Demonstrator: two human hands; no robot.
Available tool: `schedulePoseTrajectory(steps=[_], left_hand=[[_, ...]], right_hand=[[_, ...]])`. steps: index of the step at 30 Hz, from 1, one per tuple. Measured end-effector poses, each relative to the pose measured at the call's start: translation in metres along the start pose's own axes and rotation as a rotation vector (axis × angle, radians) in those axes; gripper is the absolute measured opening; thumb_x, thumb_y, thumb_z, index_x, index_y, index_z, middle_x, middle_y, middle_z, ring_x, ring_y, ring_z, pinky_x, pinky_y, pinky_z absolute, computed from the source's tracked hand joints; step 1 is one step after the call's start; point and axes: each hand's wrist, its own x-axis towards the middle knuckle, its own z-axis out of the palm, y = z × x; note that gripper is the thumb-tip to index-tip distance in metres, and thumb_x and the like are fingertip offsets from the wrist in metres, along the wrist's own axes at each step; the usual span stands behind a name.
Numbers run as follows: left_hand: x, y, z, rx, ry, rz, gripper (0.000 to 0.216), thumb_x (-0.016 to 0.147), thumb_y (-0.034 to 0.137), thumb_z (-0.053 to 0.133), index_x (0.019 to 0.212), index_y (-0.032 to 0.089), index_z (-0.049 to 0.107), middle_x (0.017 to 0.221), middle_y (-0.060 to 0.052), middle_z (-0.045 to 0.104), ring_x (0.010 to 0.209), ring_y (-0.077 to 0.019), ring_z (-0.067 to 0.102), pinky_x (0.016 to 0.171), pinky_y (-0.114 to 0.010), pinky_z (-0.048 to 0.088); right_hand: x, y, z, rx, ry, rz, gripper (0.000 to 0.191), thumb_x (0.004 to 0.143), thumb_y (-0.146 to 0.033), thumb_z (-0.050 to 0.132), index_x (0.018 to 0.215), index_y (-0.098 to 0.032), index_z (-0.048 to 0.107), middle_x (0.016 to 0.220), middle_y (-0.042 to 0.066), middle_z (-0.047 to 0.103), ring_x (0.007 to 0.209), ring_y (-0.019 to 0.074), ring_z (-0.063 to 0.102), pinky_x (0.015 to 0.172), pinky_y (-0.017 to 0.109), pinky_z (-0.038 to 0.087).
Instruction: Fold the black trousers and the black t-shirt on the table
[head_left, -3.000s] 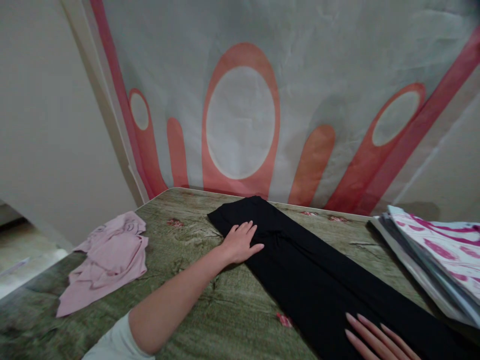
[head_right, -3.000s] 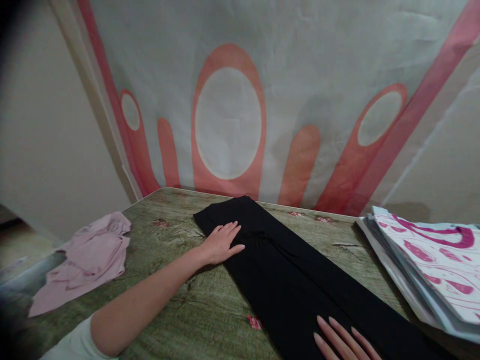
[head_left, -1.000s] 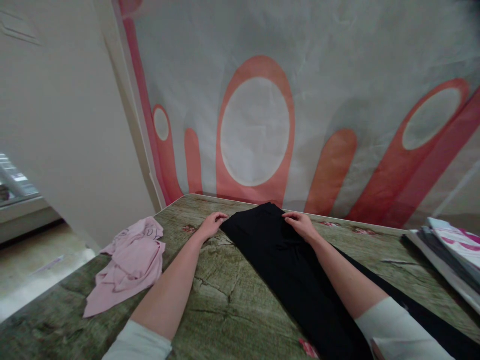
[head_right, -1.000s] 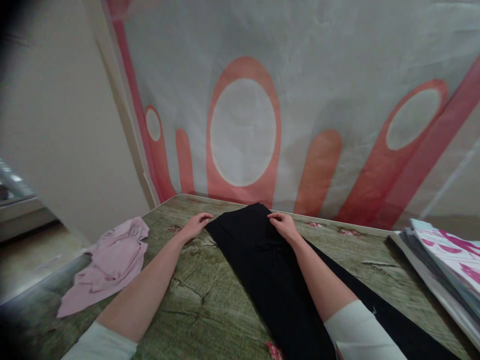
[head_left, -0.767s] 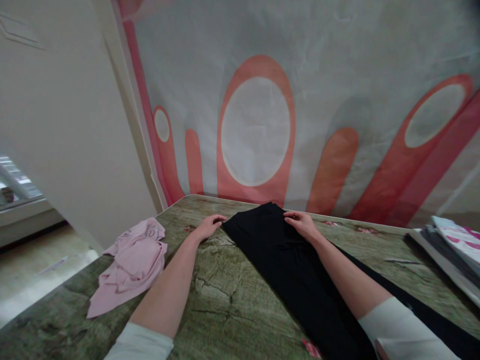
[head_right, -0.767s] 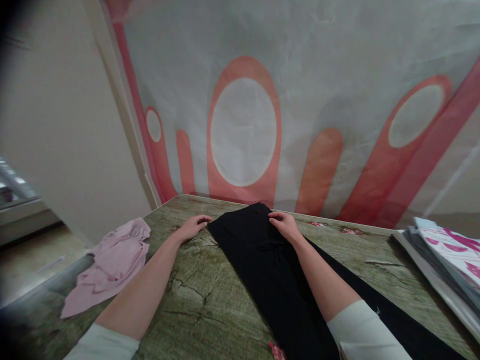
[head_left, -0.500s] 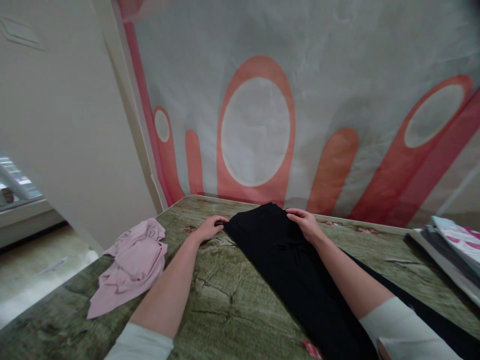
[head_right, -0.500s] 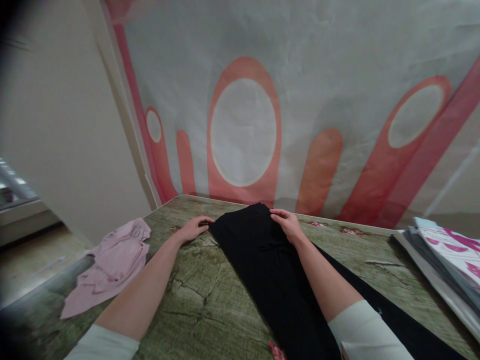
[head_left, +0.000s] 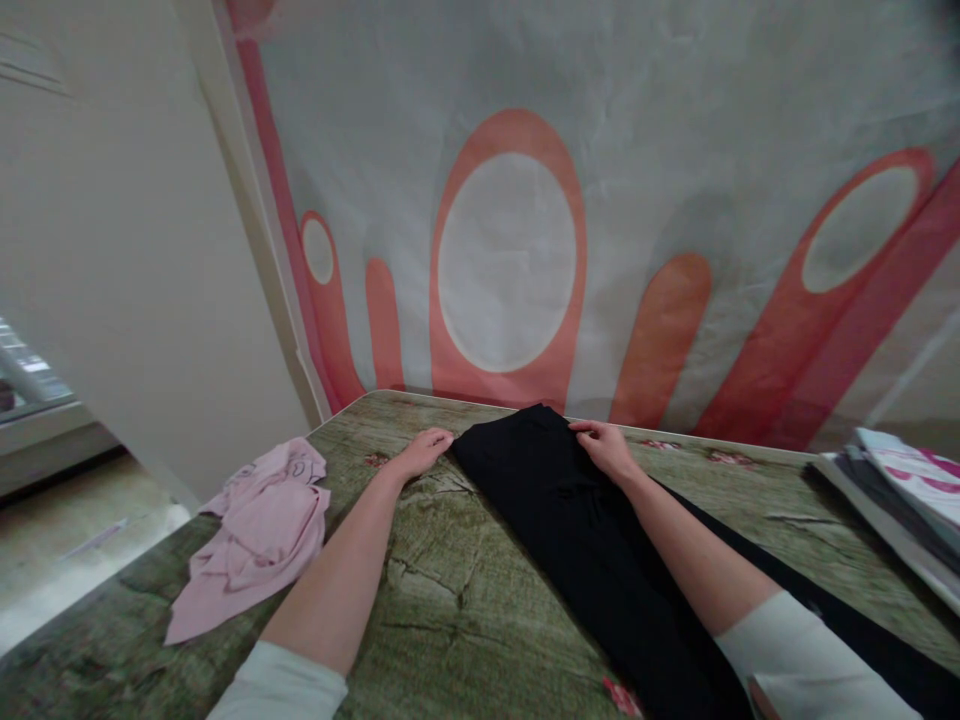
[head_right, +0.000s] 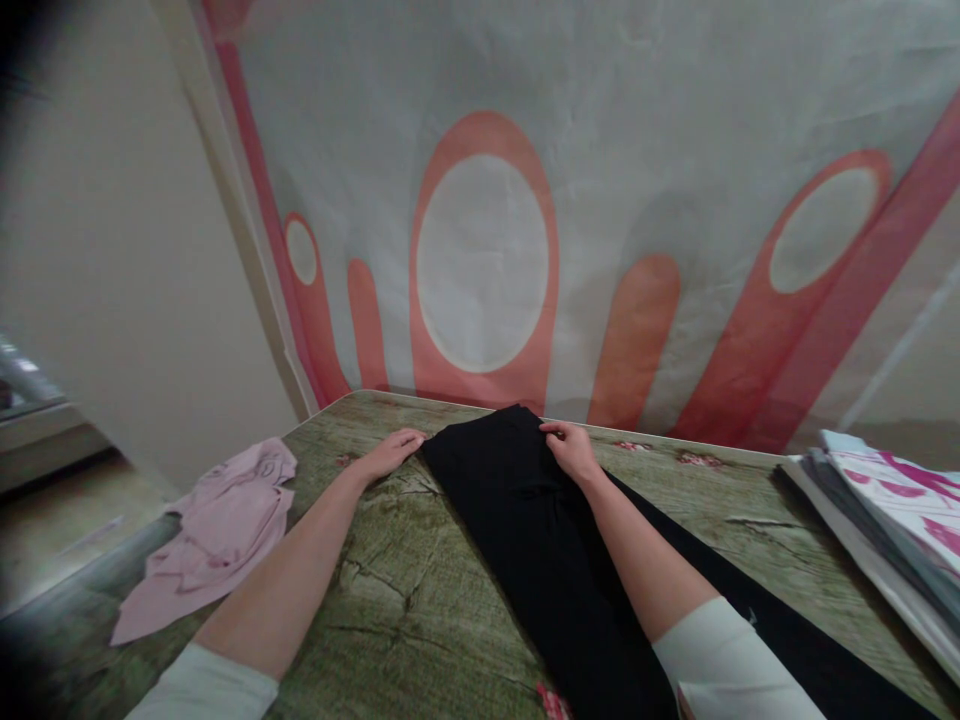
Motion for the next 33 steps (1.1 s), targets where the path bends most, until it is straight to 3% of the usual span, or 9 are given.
schedulePoseTrajectory(steps=[4,10,13,18,20,23,25,28,33], left_hand=[[0.002,0.003,0.009,0.089,0.099,-0.077,0.027,0.085,0.036,0.042,0.083,0.018,0.062,0.102,-0.006,0.061,0.101,-0.0193,0.052,0.093,-0.033,0.036],[-0.002,0.020,0.015,0.251,0.214,-0.168,0.020,0.083,0.036,0.049,0.076,0.019,0.058,0.098,-0.006,0.058,0.101,-0.0219,0.048,0.089,-0.037,0.035],[-0.005,0.033,0.012,0.367,0.233,-0.186,0.017,0.082,0.034,0.052,0.075,0.019,0.057,0.096,-0.006,0.057,0.100,-0.0228,0.047,0.086,-0.036,0.035],[-0.004,0.070,0.004,0.375,0.260,-0.103,0.011,0.082,0.026,0.052,0.089,0.019,0.056,0.100,-0.007,0.056,0.102,-0.0235,0.046,0.089,-0.036,0.033],[-0.002,0.092,0.008,0.304,0.211,-0.034,0.016,0.085,0.027,0.046,0.096,0.020,0.055,0.102,-0.007,0.057,0.101,-0.0224,0.049,0.090,-0.036,0.034],[-0.003,0.122,0.024,0.184,0.040,0.089,0.029,0.090,0.035,0.035,0.102,0.019,0.057,0.104,-0.007,0.059,0.099,-0.0209,0.053,0.090,-0.033,0.035],[-0.006,0.135,0.038,0.148,-0.052,0.149,0.040,0.091,0.043,0.030,0.112,0.019,0.055,0.116,-0.009,0.055,0.108,-0.0220,0.050,0.094,-0.034,0.033],[-0.013,0.137,0.052,0.167,-0.132,0.156,0.053,0.088,0.053,0.029,0.129,0.023,0.043,0.138,-0.008,0.038,0.127,-0.0261,0.031,0.103,-0.042,0.021],[-0.016,0.117,0.054,0.199,-0.156,0.086,0.059,0.084,0.062,0.030,0.135,0.032,0.032,0.145,-0.003,0.023,0.133,-0.0300,0.017,0.104,-0.050,0.011]], right_hand=[[0.002,-0.003,0.000,-0.133,-0.019,-0.080,0.028,0.066,-0.021,0.053,0.087,-0.018,0.071,0.090,0.005,0.071,0.090,0.0220,0.062,0.086,0.035,0.044],[0.003,-0.009,-0.008,-0.261,-0.047,-0.111,0.035,0.072,-0.029,0.053,0.101,-0.016,0.067,0.093,0.007,0.070,0.089,0.0224,0.063,0.083,0.033,0.046],[0.002,-0.006,-0.011,-0.333,-0.044,-0.107,0.032,0.071,-0.026,0.055,0.098,-0.015,0.068,0.094,0.008,0.070,0.090,0.0237,0.063,0.085,0.034,0.045],[0.001,0.001,-0.009,-0.436,-0.070,-0.113,0.028,0.068,-0.020,0.058,0.093,-0.019,0.069,0.099,0.007,0.068,0.097,0.0246,0.060,0.089,0.036,0.042],[0.000,0.001,-0.008,-0.463,-0.084,-0.112,0.028,0.069,-0.020,0.058,0.094,-0.020,0.069,0.099,0.006,0.068,0.097,0.0239,0.060,0.089,0.035,0.042],[0.000,-0.001,-0.009,-0.495,-0.101,-0.104,0.029,0.070,-0.020,0.057,0.097,-0.020,0.067,0.101,0.006,0.067,0.097,0.0231,0.060,0.088,0.034,0.042],[0.000,-0.002,-0.010,-0.510,-0.112,-0.099,0.028,0.071,-0.021,0.057,0.098,-0.020,0.067,0.101,0.005,0.067,0.096,0.0225,0.060,0.087,0.033,0.042],[0.001,-0.005,-0.010,-0.523,-0.126,-0.092,0.027,0.074,-0.025,0.057,0.099,-0.020,0.066,0.101,0.006,0.067,0.095,0.0218,0.060,0.085,0.031,0.042],[0.001,-0.007,-0.010,-0.528,-0.144,-0.082,0.031,0.073,-0.030,0.060,0.102,-0.020,0.064,0.103,0.007,0.066,0.095,0.0223,0.059,0.083,0.031,0.042]])
